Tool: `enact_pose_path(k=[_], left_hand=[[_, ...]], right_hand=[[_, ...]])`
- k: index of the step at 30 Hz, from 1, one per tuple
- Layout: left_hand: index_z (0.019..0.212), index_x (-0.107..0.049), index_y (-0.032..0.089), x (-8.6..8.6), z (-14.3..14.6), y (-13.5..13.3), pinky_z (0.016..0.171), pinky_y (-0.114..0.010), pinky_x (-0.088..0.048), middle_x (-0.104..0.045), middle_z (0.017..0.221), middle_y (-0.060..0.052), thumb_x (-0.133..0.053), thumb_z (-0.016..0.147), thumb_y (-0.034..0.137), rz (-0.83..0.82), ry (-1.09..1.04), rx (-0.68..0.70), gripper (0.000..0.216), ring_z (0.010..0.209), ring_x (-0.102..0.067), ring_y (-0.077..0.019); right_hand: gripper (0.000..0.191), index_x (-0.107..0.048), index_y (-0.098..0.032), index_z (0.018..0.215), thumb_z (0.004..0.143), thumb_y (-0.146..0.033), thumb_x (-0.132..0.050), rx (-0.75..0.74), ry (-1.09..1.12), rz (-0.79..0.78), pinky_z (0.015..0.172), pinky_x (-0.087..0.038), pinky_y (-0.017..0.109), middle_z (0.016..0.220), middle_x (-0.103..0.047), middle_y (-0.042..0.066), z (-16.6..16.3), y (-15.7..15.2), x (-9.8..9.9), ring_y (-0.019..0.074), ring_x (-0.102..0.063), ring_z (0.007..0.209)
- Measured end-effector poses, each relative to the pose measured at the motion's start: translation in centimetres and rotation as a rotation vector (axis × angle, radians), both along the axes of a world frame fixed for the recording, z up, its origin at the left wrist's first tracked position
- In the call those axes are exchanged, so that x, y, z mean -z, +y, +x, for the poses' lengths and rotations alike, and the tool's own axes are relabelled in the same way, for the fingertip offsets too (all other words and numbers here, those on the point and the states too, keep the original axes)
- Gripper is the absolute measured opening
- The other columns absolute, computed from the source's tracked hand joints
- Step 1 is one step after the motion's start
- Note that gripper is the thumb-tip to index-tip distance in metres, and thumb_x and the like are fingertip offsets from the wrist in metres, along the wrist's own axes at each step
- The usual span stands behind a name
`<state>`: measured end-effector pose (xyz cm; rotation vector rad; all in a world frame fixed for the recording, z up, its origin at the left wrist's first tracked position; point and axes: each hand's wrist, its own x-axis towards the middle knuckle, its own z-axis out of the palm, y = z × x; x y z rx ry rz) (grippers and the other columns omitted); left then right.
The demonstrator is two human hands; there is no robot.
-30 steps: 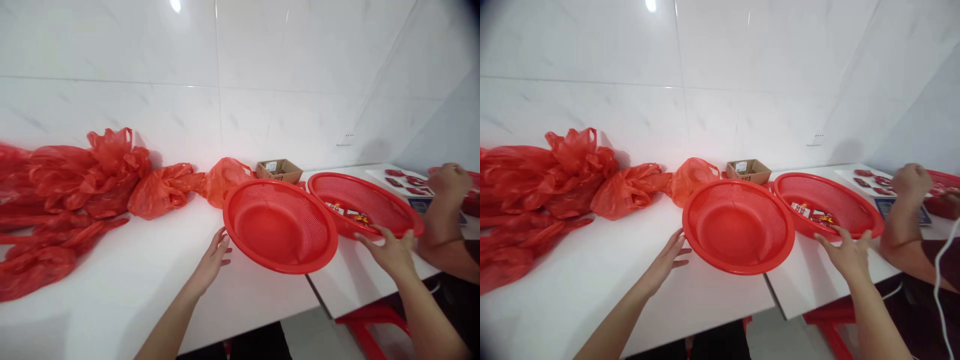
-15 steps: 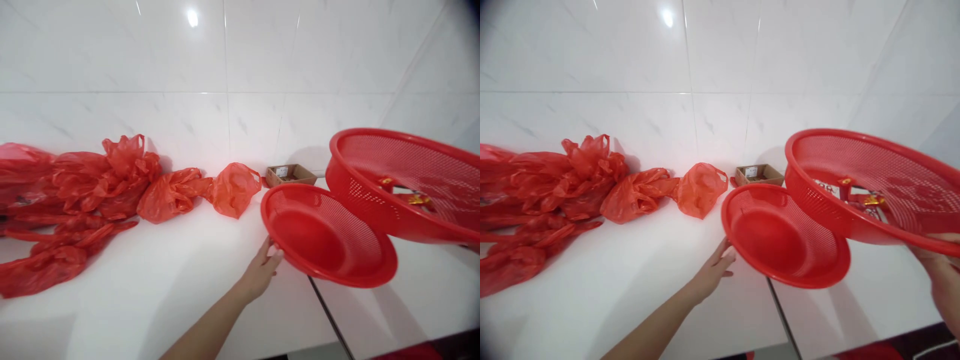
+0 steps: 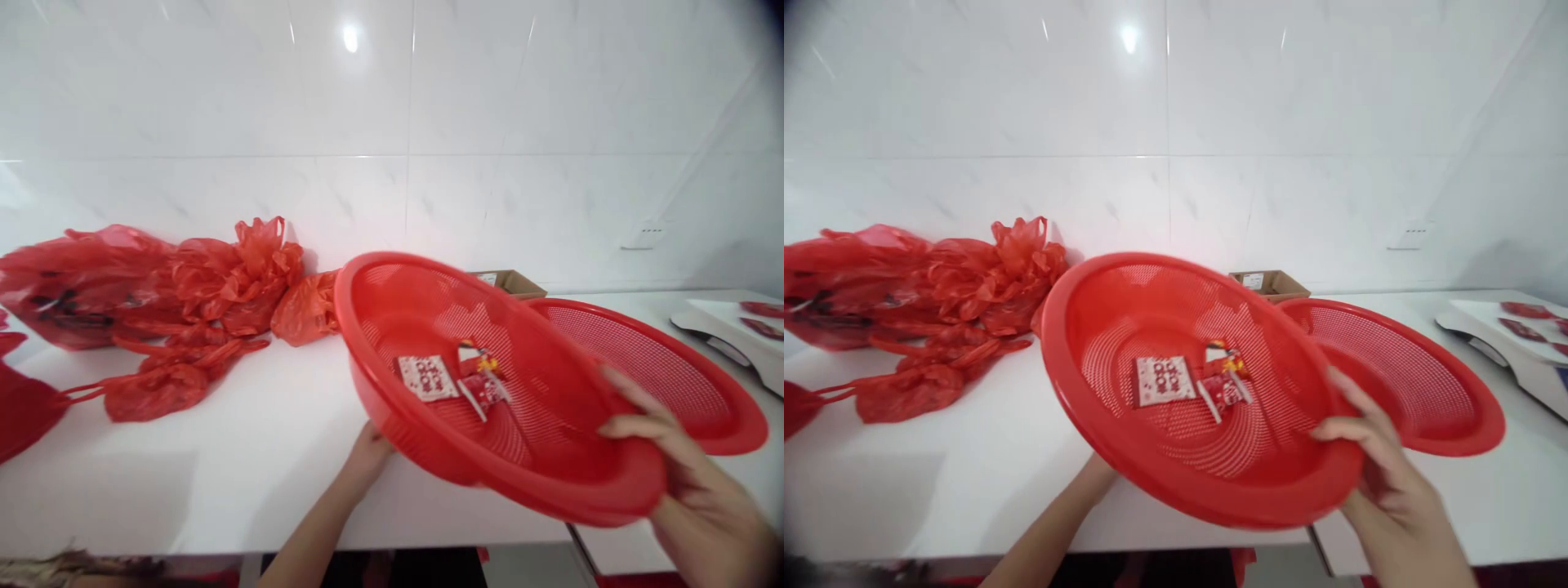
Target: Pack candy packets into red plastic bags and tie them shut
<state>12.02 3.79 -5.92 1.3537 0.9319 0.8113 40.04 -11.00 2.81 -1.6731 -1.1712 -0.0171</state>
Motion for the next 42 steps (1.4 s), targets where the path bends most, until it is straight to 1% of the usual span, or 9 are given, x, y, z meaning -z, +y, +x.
enact_pose_path(k=[3,6,9,13,17,22,34,39,42], left_hand=[[0.111,-0.062,0.018,0.3,-4.2,0.3,0.096,-0.047,-0.05,-0.065,0.122,-0.013,-0.065,0.078,0.041,-0.052,-0.124,-0.212,0.04,0.113,-0.06,-0.0313],[0.11,-0.059,0.019,1.0,-6.1,0.5,0.093,-0.043,-0.053,-0.06,0.127,-0.013,-0.065,0.078,0.046,-0.077,-0.172,-0.265,0.042,0.104,-0.065,-0.026],[0.109,-0.058,0.02,1.5,-6.1,0.2,0.085,-0.039,-0.057,-0.057,0.13,-0.012,-0.064,0.079,0.048,-0.017,-0.12,-0.251,0.042,0.102,-0.065,-0.0242],[0.109,-0.059,0.022,1.8,-5.5,-0.3,0.079,-0.035,-0.057,-0.059,0.123,-0.009,-0.057,0.084,0.044,0.122,0.02,-0.178,0.033,0.098,-0.064,-0.0219],[0.106,-0.06,0.023,1.8,-5.6,-0.4,0.077,-0.033,-0.056,-0.062,0.118,-0.007,-0.055,0.085,0.041,0.136,0.033,-0.131,0.028,0.093,-0.064,-0.0203],[0.108,-0.059,0.023,1.7,-5.6,-0.4,0.073,-0.031,-0.051,-0.064,0.11,-0.006,-0.051,0.088,0.038,0.179,0.116,-0.081,0.026,0.086,-0.061,-0.0181],[0.101,-0.063,0.022,2.0,-5.5,-0.5,0.069,-0.029,-0.046,-0.065,0.09,-0.005,-0.05,0.089,0.042,0.189,0.184,-0.053,0.027,0.076,-0.056,-0.0187],[0.098,-0.064,0.021,2.2,-5.3,-0.5,0.072,-0.03,-0.047,-0.062,0.084,-0.005,-0.05,0.089,0.043,0.153,0.173,-0.072,0.028,0.077,-0.058,-0.0196],[0.096,-0.065,0.021,2.5,-5.2,-0.4,0.071,-0.03,-0.047,-0.063,0.084,-0.005,-0.052,0.087,0.044,0.149,0.15,-0.1,0.029,0.076,-0.059,-0.0196]], right_hand=[[0.031,-0.066,-0.029,0.084,0.075,-0.058,-0.062,-0.218,0.03,-0.014,0.084,-0.054,0.05,0.142,-0.048,0.011,-3.1,0.8,1.6,0.0344,-0.049,0.127],[0.027,-0.066,-0.027,0.088,0.078,-0.051,-0.06,-0.129,-0.063,-0.014,0.064,-0.058,0.035,0.144,-0.044,0.01,-4.5,1.1,3.6,0.0331,-0.046,0.13],[0.027,-0.067,-0.026,0.097,0.081,-0.046,-0.06,-0.032,-0.186,-0.078,0.043,-0.049,0.024,0.149,-0.035,0.008,-4.8,1.1,5.8,0.0313,-0.049,0.126],[0.032,-0.067,-0.023,0.1,0.084,-0.048,-0.055,0.158,-0.323,-0.085,0.054,-0.054,0.032,0.148,-0.035,0.01,-4.8,1.5,8.3,0.0312,-0.055,0.116],[0.039,-0.067,-0.02,0.102,0.085,-0.052,-0.051,0.324,-0.374,-0.068,0.071,-0.055,0.047,0.149,-0.032,0.014,-5.2,2.9,9.3,0.0372,-0.048,0.121],[0.039,-0.067,-0.014,0.1,0.087,-0.048,-0.052,0.386,-0.502,0.033,0.102,-0.033,0.064,0.154,-0.019,0.017,-5.2,5.0,9.5,0.0426,-0.024,0.139],[0.035,-0.067,-0.013,0.094,0.084,-0.044,-0.055,0.454,-0.529,0.094,0.102,-0.03,0.068,0.155,-0.019,0.016,-2.1,10.1,9.4,0.0468,-0.023,0.138],[0.033,-0.065,-0.014,0.104,0.086,-0.04,-0.053,0.328,-0.462,0.178,0.106,-0.027,0.067,0.156,-0.02,0.015,-6.1,9.0,6.5,0.0439,-0.018,0.141],[0.021,-0.065,-0.019,0.1,0.088,-0.03,-0.053,0.115,-0.44,0.201,0.11,-0.024,0.063,0.154,-0.026,0.01,-10.7,9.6,5.0,0.0381,-0.017,0.144]])
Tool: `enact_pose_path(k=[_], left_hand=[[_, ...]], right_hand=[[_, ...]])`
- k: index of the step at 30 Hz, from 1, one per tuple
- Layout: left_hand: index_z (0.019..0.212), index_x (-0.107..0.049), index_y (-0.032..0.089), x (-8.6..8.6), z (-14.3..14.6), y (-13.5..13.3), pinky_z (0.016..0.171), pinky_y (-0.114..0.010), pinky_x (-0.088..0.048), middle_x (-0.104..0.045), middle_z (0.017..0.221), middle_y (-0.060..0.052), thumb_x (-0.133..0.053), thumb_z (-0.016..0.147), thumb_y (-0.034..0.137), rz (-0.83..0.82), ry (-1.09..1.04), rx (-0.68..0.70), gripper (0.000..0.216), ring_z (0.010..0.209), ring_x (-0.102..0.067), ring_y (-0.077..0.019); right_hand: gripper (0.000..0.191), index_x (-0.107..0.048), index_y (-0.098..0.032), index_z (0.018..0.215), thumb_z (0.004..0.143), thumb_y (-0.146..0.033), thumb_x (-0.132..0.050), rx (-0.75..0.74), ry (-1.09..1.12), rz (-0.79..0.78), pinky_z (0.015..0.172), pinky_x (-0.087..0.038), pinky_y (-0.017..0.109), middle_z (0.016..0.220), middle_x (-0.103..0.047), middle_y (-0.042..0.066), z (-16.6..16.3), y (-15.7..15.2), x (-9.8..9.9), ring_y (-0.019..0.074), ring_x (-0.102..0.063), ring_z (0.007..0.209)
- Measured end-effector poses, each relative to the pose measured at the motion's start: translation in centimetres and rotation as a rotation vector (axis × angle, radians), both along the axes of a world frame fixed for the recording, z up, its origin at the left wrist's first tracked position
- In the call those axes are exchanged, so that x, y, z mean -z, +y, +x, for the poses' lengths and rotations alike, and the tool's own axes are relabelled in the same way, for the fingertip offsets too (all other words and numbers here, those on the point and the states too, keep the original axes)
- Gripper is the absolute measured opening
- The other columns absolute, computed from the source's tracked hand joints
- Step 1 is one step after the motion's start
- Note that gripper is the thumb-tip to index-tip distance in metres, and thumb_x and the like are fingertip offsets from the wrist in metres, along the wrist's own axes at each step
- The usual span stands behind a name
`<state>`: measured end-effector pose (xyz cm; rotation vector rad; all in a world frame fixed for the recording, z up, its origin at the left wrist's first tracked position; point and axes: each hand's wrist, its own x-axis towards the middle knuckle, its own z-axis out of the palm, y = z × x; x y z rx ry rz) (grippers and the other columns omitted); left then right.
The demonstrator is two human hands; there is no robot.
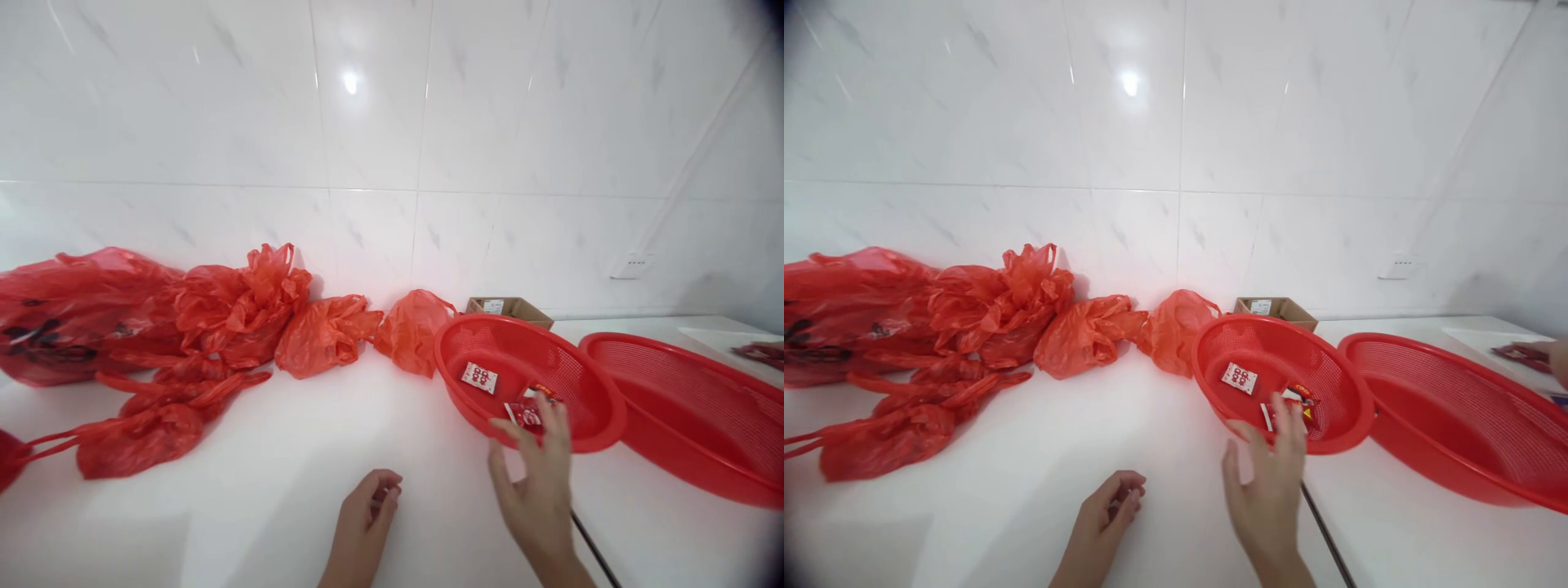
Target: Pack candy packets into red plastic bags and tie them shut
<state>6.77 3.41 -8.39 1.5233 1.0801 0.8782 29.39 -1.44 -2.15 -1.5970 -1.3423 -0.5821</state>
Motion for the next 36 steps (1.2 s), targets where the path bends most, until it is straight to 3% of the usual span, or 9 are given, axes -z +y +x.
enact_pose_path(k=[5,8,12,17,21,27,29,32,36], left_hand=[[0.096,-0.065,0.02,0.3,0.2,0.0,0.066,-0.028,-0.045,-0.064,0.081,-0.005,-0.052,0.088,0.046,0.024,0.002,-0.01,0.03,0.071,-0.056,-0.0183],[0.092,-0.066,0.021,0.6,0.4,-0.3,0.066,-0.028,-0.045,-0.063,0.077,-0.004,-0.053,0.087,0.046,0.032,-0.022,-0.044,0.029,0.069,-0.056,-0.0178],[0.1,-0.063,0.021,1.0,-0.1,-0.1,0.07,-0.031,-0.05,-0.065,0.093,-0.007,-0.055,0.085,0.048,-0.014,-0.128,-0.157,0.031,0.081,-0.06,-0.0206],[0.122,-0.05,0.024,-0.9,-2.2,1.9,0.093,-0.042,-0.048,-0.052,0.129,-0.011,-0.054,0.087,0.045,0.136,-0.075,-0.428,0.041,0.115,-0.053,-0.0258],[0.128,-0.047,0.024,-2.6,-2.1,3.5,0.108,-0.05,-0.035,-0.046,0.134,-0.011,-0.05,0.09,0.042,0.373,0.16,-0.337,0.042,0.129,-0.042,-0.027],[0.148,-0.028,0.018,-1.6,-1.5,5.4,0.101,-0.056,-0.04,-0.028,0.148,-0.02,-0.057,0.083,0.052,0.383,0.607,-0.362,0.079,0.134,-0.034,-0.0399],[0.147,-0.03,0.016,-1.5,-1.8,6.3,0.094,-0.056,-0.043,-0.034,0.146,-0.022,-0.056,0.083,0.049,0.397,0.798,-0.345,0.077,0.128,-0.04,-0.0415],[0.128,-0.053,0.015,-2.0,-2.3,7.8,0.088,-0.053,-0.044,-0.053,0.129,-0.019,-0.048,0.088,0.041,0.401,0.964,-0.245,0.048,0.114,-0.05,-0.0392],[0.101,-0.066,0.02,-3.3,-3.2,8.7,0.081,-0.046,-0.045,-0.063,0.113,-0.013,-0.041,0.091,0.036,0.392,0.958,-0.172,0.031,0.102,-0.056,-0.0344]], right_hand=[[0.022,-0.063,-0.023,0.108,0.09,-0.025,-0.05,-0.392,0.062,-0.421,0.109,-0.036,0.046,0.14,-0.047,0.009,-4.5,7.5,0.0,0.0246,-0.041,0.134],[0.035,-0.061,-0.021,0.121,0.087,-0.027,-0.057,-0.289,0.112,-0.677,0.107,-0.035,0.046,0.146,-0.039,0.013,-4.3,14.0,0.1,0.0302,-0.035,0.138],[0.029,-0.064,-0.014,0.113,0.089,-0.021,-0.05,-0.276,0.103,-0.727,0.102,-0.037,0.05,0.122,-0.06,0.017,-4.3,17.8,-0.1,0.031,-0.053,0.119],[0.026,-0.064,-0.019,0.112,0.089,-0.027,-0.054,-0.584,-0.045,-0.731,0.105,-0.035,0.04,0.118,-0.064,0.009,-8.3,11.5,1.1,0.0225,-0.055,0.113],[0.045,-0.058,-0.016,0.126,0.086,-0.037,-0.06,-0.921,-0.171,-0.77,0.108,-0.034,0.042,0.131,-0.057,0.012,-10.4,5.5,1.1,0.0258,-0.049,0.122],[0.039,-0.065,-0.019,0.12,0.091,-0.044,-0.057,-1.178,-0.199,-0.883,0.106,-0.038,0.032,0.128,-0.061,0.008,-5.5,1.7,-4.1,0.0191,-0.056,0.117],[0.035,-0.066,-0.02,0.117,0.092,-0.041,-0.055,-1.122,-0.128,-0.817,0.101,-0.042,0.028,0.123,-0.065,0.005,-2.7,2.1,-7.2,0.0161,-0.059,0.113],[0.029,-0.064,-0.026,0.116,0.096,-0.038,-0.048,-0.846,-0.086,-0.773,0.095,-0.046,0.029,0.119,-0.066,0.001,2.1,5.2,-11.2,0.0154,-0.06,0.11],[0.031,-0.06,-0.026,0.122,0.093,-0.034,-0.049,-0.381,-0.136,-1.009,0.092,-0.047,0.033,0.124,-0.063,0.004,8.1,11.6,-11.5,0.0208,-0.06,0.111]])
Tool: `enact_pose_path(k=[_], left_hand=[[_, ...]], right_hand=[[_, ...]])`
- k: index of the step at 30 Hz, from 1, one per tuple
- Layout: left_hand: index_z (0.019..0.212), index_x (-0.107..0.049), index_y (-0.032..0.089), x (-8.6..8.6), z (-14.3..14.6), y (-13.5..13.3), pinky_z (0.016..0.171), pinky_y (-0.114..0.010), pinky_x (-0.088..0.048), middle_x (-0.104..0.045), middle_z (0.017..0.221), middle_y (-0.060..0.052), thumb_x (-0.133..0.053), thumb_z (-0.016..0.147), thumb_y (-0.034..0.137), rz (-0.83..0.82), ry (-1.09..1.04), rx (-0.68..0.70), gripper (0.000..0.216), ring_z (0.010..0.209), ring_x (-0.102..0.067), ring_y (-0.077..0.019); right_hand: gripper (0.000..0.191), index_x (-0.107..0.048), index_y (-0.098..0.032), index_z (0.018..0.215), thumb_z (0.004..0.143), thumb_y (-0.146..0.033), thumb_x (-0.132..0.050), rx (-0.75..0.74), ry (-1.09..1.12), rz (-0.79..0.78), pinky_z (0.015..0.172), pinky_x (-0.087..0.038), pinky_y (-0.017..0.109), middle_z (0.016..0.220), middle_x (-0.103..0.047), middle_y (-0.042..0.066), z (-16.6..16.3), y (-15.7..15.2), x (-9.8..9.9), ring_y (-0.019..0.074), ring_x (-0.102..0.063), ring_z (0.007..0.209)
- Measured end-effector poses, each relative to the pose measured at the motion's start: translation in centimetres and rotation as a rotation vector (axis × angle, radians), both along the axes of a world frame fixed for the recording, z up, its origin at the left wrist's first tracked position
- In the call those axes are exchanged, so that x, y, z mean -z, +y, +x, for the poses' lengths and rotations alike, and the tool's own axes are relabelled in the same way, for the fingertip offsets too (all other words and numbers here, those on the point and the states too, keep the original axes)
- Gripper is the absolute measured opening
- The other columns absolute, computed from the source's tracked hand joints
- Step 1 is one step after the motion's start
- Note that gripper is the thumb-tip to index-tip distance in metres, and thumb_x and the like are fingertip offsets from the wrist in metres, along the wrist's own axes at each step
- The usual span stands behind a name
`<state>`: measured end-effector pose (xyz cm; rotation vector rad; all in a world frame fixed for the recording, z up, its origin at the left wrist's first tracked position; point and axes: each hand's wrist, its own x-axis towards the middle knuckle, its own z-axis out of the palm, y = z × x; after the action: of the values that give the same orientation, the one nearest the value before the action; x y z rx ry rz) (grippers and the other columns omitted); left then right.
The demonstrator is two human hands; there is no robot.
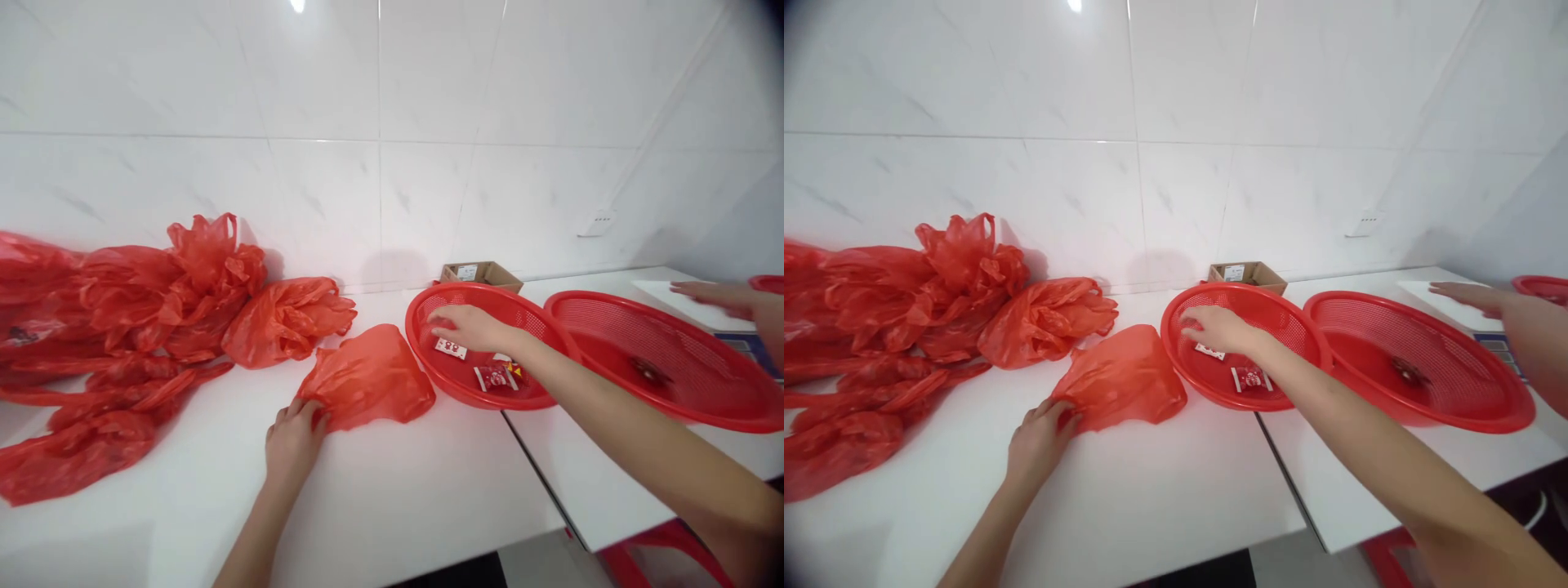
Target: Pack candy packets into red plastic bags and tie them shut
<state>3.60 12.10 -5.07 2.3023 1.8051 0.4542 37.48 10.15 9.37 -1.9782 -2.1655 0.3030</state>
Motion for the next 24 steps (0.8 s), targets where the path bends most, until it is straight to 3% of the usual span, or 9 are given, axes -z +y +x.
enact_pose_path(k=[3,6,11,14,16,18,21,23,24], left_hand=[[0.094,-0.067,0.022,-2.1,-0.7,-1.1,0.08,-0.037,-0.047,-0.064,0.112,-0.009,-0.045,0.09,0.044,-0.01,-0.213,0.015,0.031,0.1,-0.058,-0.0291],[0.085,-0.069,0.022,-5.1,-1.4,-3.3,0.078,-0.031,-0.046,-0.066,0.1,-0.006,-0.058,0.083,0.051,-0.1,-0.62,0.039,0.031,0.093,-0.06,-0.0243],[0.083,-0.07,0.019,-8.7,-2.3,-5.8,0.065,-0.025,-0.051,-0.067,0.075,-0.002,-0.067,0.078,0.049,-0.559,-1.337,0.04,0.03,0.07,-0.061,-0.0175],[0.094,-0.071,0.021,-9.0,-2.4,-6.3,0.057,-0.025,-0.055,-0.072,0.078,-0.001,-0.071,0.075,0.039,-0.726,-1.659,-0.201,0.026,0.066,-0.066,-0.0174],[0.094,-0.071,0.022,-9.1,-2.2,-6.6,0.057,-0.025,-0.056,-0.073,0.078,-0.001,-0.068,0.077,0.031,-0.776,-1.763,-0.34,0.02,0.064,-0.067,-0.017],[0.092,-0.071,0.022,-9.2,-2.1,-6.9,0.06,-0.026,-0.058,-0.073,0.075,-0.001,-0.063,0.08,0.027,-0.814,-1.81,-0.391,0.016,0.066,-0.07,-0.0178],[0.09,-0.071,0.021,-9.0,-2.2,-7.4,0.07,-0.03,-0.06,-0.074,0.073,-0.002,-0.061,0.082,0.027,-0.851,-1.826,-0.38,0.014,0.073,-0.072,-0.0206],[0.092,-0.071,0.02,-8.6,-2.1,-7.8,0.075,-0.032,-0.06,-0.074,0.076,-0.002,-0.063,0.082,0.029,-0.874,-1.814,-0.374,0.016,0.078,-0.073,-0.0227],[0.093,-0.071,0.019,-8.4,-2.0,-7.9,0.077,-0.034,-0.059,-0.075,0.077,-0.003,-0.063,0.082,0.031,-0.884,-1.803,-0.368,0.017,0.082,-0.073,-0.0238]], right_hand=[[0.05,-0.059,-0.018,0.124,0.077,-0.029,-0.071,0.08,-0.092,-0.152,0.083,-0.049,0.034,0.116,-0.066,0.013,2.9,2.8,3.0,0.0267,-0.065,0.101],[0.073,-0.05,-0.016,0.135,0.068,-0.028,-0.078,0.108,-0.139,-0.234,0.079,-0.049,0.032,0.117,-0.064,0.016,3.9,3.6,6.1,0.0262,-0.066,0.096],[0.063,-0.051,-0.021,0.133,0.073,-0.015,-0.07,0.084,-0.15,-0.236,0.077,-0.048,0.031,0.114,-0.065,0.014,3.9,3.7,7.7,0.0248,-0.066,0.092],[0.056,-0.051,-0.018,0.132,0.077,-0.01,-0.062,0.072,-0.127,-0.183,0.079,-0.046,0.03,0.112,-0.066,0.015,4.1,4.0,7.4,0.0246,-0.065,0.095],[0.052,-0.053,-0.016,0.128,0.078,-0.008,-0.061,0.072,-0.102,-0.146,0.08,-0.046,0.03,0.111,-0.066,0.016,4.4,4.0,7.1,0.0247,-0.065,0.096],[0.045,-0.056,-0.014,0.124,0.079,-0.008,-0.06,0.077,-0.068,-0.102,0.082,-0.046,0.031,0.111,-0.066,0.016,4.6,3.8,6.3,0.0252,-0.064,0.098],[0.041,-0.049,-0.016,0.13,0.089,-0.014,-0.049,0.097,-0.011,0.037,0.09,-0.046,0.034,0.123,-0.061,0.014,3.8,2.3,3.3,0.0238,-0.061,0.107],[0.042,-0.04,-0.022,0.137,0.095,-0.022,-0.041,0.071,0.133,0.162,0.091,-0.048,0.034,0.129,-0.057,0.01,1.8,0.1,0.3,0.0196,-0.06,0.108],[0.042,-0.039,-0.024,0.137,0.095,-0.026,-0.043,0.014,0.329,0.219,0.088,-0.051,0.033,0.127,-0.057,0.008,0.4,-1.3,-1.2,0.0184,-0.062,0.104]])
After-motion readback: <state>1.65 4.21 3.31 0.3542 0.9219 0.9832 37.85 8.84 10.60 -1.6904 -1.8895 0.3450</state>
